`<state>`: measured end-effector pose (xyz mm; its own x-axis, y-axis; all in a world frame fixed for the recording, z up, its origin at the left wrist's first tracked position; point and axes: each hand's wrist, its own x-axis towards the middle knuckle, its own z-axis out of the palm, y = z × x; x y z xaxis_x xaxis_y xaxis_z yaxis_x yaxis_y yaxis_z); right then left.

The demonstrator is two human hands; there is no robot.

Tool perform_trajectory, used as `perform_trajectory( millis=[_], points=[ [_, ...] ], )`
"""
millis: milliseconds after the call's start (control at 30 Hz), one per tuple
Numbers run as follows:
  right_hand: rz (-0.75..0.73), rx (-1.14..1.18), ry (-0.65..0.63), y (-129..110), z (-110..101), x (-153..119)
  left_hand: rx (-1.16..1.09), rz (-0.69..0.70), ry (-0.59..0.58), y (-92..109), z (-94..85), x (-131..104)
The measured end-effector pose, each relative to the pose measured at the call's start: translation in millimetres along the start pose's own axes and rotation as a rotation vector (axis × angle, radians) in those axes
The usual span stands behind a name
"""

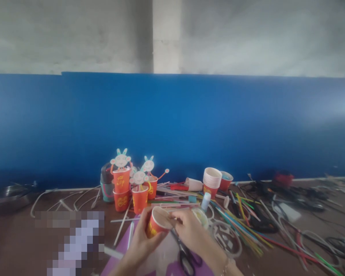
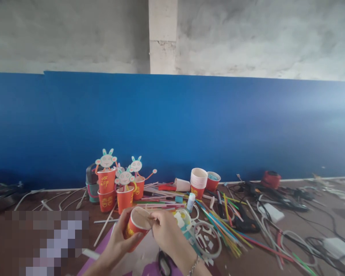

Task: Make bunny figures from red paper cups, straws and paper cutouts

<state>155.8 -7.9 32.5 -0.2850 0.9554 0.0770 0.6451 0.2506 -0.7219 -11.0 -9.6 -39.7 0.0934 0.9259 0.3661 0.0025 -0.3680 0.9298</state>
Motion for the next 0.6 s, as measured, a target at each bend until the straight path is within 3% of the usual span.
perform_trajectory(
  millis=[133,200,300,400,600],
  points=[
    [0.162,0.245,-0.083,13.7,16.9,7.7,0.234,0.052,0.049,-2.2,-2.2,-1.2],
    [0.206,0.250,-0.113,15.4,22.0,8.2,0.341,0.071,0.077,-4.5,-2.3,-2.1],
    [0.081,-0.008,-0.006,9.7,26.1,3.7,0.466,0.096,0.073,-5.1,0.5,-3.9],
    [-0.004,-0.291,0.106,1.4,28.5,-1.9,0.530,0.139,-0.008,-2.5,5.7,-6.0],
    [-0.023,-0.318,0.054,-1.8,23.0,-3.6,0.512,0.105,0.037,-0.4,10.7,-7.7]
  ],
)
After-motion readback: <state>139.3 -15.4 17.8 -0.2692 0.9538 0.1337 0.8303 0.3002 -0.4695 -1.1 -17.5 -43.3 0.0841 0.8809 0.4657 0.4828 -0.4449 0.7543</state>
